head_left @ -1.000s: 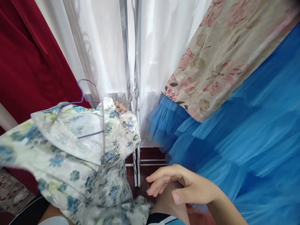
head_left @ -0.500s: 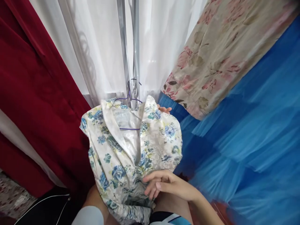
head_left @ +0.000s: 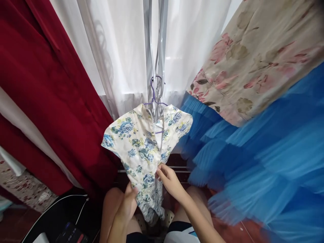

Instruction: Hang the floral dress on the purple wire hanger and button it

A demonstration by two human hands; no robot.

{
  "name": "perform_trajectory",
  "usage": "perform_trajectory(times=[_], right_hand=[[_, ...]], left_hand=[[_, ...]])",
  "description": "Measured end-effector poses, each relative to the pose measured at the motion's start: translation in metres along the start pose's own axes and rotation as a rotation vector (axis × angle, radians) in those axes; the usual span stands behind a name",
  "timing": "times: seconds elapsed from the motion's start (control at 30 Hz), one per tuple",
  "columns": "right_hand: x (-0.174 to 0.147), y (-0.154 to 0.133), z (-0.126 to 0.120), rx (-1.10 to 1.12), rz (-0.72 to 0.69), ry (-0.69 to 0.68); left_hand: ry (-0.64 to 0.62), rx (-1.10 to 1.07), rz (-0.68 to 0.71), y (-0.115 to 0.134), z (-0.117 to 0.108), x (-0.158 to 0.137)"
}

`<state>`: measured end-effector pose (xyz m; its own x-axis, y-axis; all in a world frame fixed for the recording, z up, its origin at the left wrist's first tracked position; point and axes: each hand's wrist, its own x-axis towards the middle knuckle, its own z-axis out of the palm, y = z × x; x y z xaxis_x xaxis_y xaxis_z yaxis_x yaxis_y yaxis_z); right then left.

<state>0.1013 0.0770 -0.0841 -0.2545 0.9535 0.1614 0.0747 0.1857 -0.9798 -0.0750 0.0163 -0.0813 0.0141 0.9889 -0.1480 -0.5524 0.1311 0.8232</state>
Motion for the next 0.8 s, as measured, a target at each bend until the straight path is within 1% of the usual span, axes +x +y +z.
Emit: perform_trajectory(times=[0.07, 0.1, 0.13, 0.17, 0.23, 0.27, 0.3, 0.33, 0.4, 0.43, 0.47, 0.53, 0.6, 0.7, 0.8], right_hand=[[0.004, -0.002, 0.007, 0.034, 0.018, 0.046], [0.005, -0.004, 0.009, 0.073, 0.041, 0.072], [0.005, -0.006, 0.011, 0.110, 0.066, 0.095], [0.004, -0.008, 0.011, 0.137, 0.089, 0.113], [0.001, -0.012, 0.010, 0.151, 0.129, 0.120], [-0.002, -0.014, 0.009, 0.154, 0.155, 0.104], [-0.004, -0.016, 0.008, 0.167, 0.185, 0.082], [-0.006, -0.017, 0.008, 0.188, 0.217, 0.057], [-0.009, -0.019, 0.010, 0.228, 0.255, 0.011], [-0.010, -0.021, 0.010, 0.235, 0.255, 0.001], [-0.009, -0.023, 0.011, 0.233, 0.249, 0.001], [-0.003, -0.031, 0.009, 0.230, 0.228, 0.028], [0.012, -0.049, 0.002, 0.250, 0.181, 0.077], [0.055, -0.096, -0.016, 0.285, 0.030, 0.159], [0.104, -0.148, -0.029, 0.304, -0.116, 0.208]], left_hand=[[0.067, 0.109, 0.003, -0.009, -0.012, 0.002], [0.129, 0.171, 0.038, -0.012, -0.018, 0.007], [0.224, 0.218, 0.112, -0.015, -0.024, 0.014], [0.350, 0.260, 0.225, -0.018, -0.028, 0.021], [0.629, 0.377, 0.507, -0.025, -0.033, 0.035], [0.708, 0.466, 0.635, -0.030, -0.032, 0.040], [0.700, 0.573, 0.724, -0.035, -0.028, 0.043], [0.603, 0.683, 0.764, -0.040, -0.021, 0.045], [0.288, 0.822, 0.737, -0.049, -0.004, 0.044], [0.164, 0.839, 0.699, -0.053, 0.005, 0.043], [0.094, 0.835, 0.666, -0.054, 0.013, 0.043], [0.070, 0.821, 0.638, -0.053, 0.024, 0.043], [0.048, 0.857, 0.636, -0.048, 0.027, 0.044], [-0.034, 0.990, 0.624, -0.039, 0.022, 0.041], [-0.099, 1.105, 0.568, -0.033, 0.015, 0.032]])
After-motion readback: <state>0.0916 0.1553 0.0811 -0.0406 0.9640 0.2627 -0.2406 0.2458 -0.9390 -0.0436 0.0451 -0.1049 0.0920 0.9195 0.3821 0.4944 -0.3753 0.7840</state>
